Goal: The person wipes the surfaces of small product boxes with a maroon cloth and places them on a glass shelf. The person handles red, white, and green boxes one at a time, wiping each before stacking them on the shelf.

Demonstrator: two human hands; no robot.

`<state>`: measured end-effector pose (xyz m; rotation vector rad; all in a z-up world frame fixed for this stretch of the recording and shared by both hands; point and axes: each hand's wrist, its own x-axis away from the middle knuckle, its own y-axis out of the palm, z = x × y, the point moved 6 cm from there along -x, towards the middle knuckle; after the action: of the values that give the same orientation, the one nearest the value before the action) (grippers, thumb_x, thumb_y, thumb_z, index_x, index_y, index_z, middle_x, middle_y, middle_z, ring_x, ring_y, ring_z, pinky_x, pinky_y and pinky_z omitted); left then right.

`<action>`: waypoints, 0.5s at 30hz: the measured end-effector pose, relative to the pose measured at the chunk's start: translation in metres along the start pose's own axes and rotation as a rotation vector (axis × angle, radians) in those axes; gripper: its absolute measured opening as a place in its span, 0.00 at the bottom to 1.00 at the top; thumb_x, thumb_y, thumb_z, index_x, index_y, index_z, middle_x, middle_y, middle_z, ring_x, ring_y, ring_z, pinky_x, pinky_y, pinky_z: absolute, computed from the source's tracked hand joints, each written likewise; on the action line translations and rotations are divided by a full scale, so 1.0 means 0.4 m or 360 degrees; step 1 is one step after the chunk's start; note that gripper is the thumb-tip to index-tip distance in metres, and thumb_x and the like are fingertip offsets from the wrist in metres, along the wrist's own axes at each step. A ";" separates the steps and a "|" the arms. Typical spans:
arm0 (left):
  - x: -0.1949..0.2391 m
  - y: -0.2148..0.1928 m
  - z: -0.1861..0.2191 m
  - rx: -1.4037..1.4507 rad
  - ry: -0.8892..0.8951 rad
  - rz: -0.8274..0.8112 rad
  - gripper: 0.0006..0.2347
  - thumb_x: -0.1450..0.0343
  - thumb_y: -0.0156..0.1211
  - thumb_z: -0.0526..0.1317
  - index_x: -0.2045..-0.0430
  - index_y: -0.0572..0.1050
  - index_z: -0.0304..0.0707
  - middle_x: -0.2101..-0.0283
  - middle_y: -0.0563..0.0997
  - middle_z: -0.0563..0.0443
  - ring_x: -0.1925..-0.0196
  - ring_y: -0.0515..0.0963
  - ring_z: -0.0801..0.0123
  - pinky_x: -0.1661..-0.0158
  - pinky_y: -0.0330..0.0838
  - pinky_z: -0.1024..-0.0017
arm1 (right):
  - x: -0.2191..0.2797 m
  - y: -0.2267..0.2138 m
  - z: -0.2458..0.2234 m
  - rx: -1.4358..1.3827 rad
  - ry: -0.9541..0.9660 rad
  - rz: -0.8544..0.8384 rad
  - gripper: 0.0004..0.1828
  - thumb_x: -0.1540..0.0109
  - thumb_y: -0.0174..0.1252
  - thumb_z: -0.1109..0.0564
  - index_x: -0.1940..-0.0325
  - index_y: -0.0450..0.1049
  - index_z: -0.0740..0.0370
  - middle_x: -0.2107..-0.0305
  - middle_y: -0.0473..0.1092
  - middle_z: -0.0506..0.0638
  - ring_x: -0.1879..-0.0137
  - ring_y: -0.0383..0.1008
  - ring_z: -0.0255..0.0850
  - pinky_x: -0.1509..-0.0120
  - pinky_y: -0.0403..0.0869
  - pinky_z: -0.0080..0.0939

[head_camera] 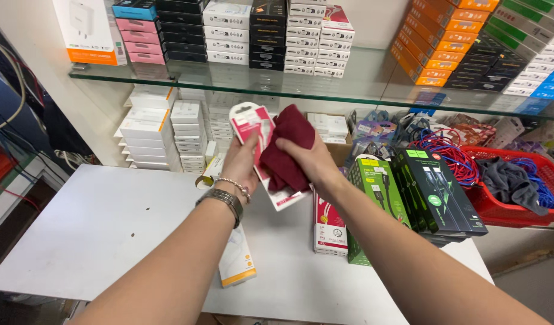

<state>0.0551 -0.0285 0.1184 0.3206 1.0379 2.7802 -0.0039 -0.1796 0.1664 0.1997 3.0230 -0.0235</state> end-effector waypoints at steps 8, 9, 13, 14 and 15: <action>-0.110 -0.212 -0.108 0.0753 -0.0270 0.0719 0.13 0.22 0.50 0.40 0.44 0.71 0.36 0.48 0.82 0.43 0.50 0.85 0.57 0.52 0.83 0.55 | 0.130 0.071 -0.105 0.0518 -0.0542 -0.0014 0.37 0.43 0.71 0.53 0.36 0.61 0.63 0.47 0.69 0.55 0.44 0.74 0.41 0.42 0.75 0.42; -0.116 -0.214 -0.140 0.0743 -0.0361 0.0727 0.13 0.22 0.52 0.41 0.45 0.71 0.38 0.49 0.83 0.44 0.50 0.86 0.58 0.52 0.83 0.56 | 0.139 0.078 -0.124 0.0659 -0.0633 0.0038 0.39 0.44 0.72 0.53 0.35 0.59 0.63 0.46 0.67 0.55 0.43 0.72 0.42 0.43 0.75 0.43; -0.116 -0.224 -0.209 0.0683 -0.0615 0.0751 0.12 0.22 0.52 0.42 0.45 0.72 0.43 0.52 0.84 0.48 0.52 0.86 0.60 0.55 0.83 0.57 | 0.135 0.072 -0.126 0.0408 -0.0604 0.0232 0.32 0.43 0.68 0.52 0.39 0.65 0.62 0.52 0.76 0.55 0.46 0.78 0.42 0.42 0.77 0.41; -0.111 -0.232 -0.202 0.0629 -0.0612 0.0736 0.13 0.22 0.48 0.43 0.45 0.71 0.44 0.52 0.83 0.47 0.53 0.86 0.58 0.56 0.84 0.55 | 0.130 0.054 -0.108 0.0323 -0.0527 0.0327 0.32 0.43 0.68 0.51 0.39 0.65 0.62 0.52 0.76 0.55 0.47 0.78 0.42 0.43 0.77 0.41; -0.105 -0.238 -0.193 0.0575 -0.0609 0.0722 0.13 0.22 0.43 0.45 0.45 0.69 0.45 0.52 0.82 0.45 0.54 0.86 0.56 0.56 0.85 0.53 | 0.125 0.034 -0.083 0.0238 -0.0449 0.0421 0.32 0.43 0.68 0.50 0.40 0.65 0.62 0.53 0.76 0.55 0.48 0.79 0.42 0.44 0.77 0.41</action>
<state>0.0828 -0.0148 -0.0074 1.2170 1.5035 2.6926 -0.0551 -0.1588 0.1937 0.5568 2.6915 -0.2341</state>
